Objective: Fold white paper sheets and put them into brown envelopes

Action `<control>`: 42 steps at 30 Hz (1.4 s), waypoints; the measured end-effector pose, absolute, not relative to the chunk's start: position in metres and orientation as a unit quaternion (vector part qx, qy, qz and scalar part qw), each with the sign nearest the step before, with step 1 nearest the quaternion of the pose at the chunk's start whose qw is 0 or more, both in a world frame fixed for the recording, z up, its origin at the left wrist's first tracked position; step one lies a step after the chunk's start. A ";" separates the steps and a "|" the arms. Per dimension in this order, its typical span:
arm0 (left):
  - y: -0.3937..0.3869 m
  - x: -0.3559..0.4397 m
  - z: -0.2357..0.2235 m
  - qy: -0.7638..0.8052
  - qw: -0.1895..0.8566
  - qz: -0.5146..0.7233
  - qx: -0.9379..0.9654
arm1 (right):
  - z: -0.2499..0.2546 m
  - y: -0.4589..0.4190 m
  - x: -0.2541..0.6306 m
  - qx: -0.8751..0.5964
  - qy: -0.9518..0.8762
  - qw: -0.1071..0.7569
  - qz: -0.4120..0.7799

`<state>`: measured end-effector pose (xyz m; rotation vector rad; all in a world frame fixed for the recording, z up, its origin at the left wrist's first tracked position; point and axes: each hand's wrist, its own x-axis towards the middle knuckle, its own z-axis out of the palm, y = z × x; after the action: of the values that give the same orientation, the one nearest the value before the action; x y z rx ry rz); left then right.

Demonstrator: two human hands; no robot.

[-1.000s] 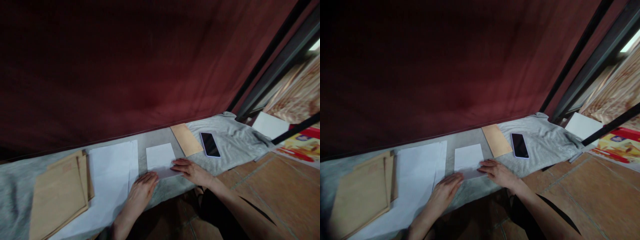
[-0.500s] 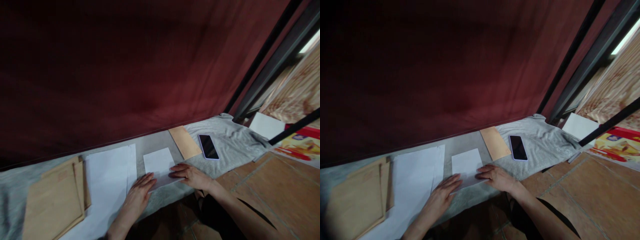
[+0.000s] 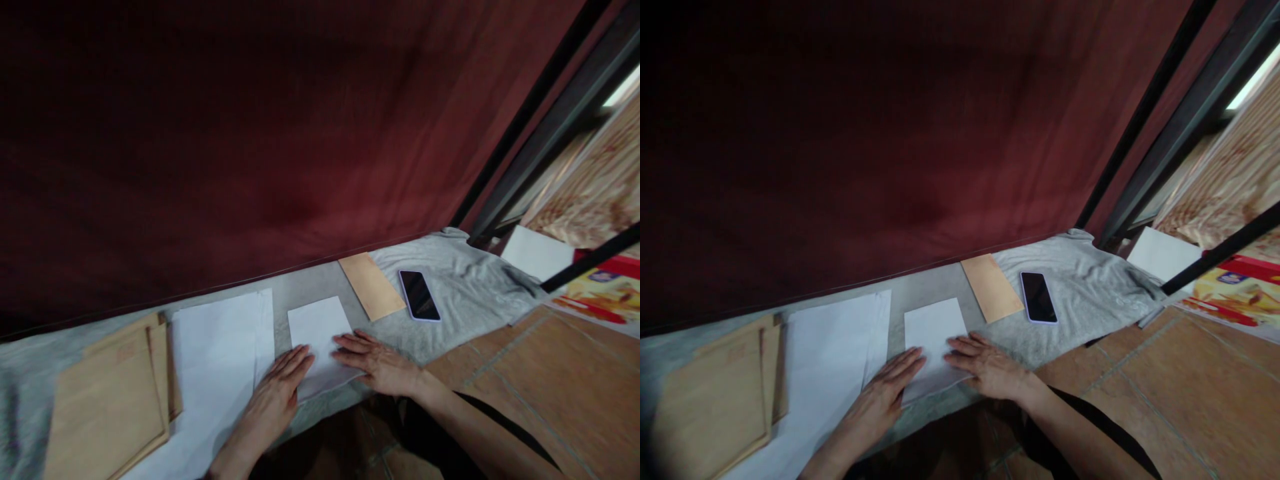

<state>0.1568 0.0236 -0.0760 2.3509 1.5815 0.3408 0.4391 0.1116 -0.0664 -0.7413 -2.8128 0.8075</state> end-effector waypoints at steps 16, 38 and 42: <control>0.066 0.189 -0.067 0.558 0.241 0.160 0.778 | -0.070 0.112 0.438 -0.227 -0.931 0.061 0.281; 0.087 0.153 -0.102 0.611 0.055 0.087 0.785 | -0.080 0.134 0.440 -0.204 -0.927 0.070 0.306; 0.030 0.146 -0.085 0.575 0.184 0.120 0.788 | -0.081 0.142 0.441 -0.192 -0.924 0.099 0.316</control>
<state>0.1463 0.0300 -0.0851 2.2212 1.6215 0.3387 0.4410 0.1421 -0.0809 -0.5671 -2.7326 0.9331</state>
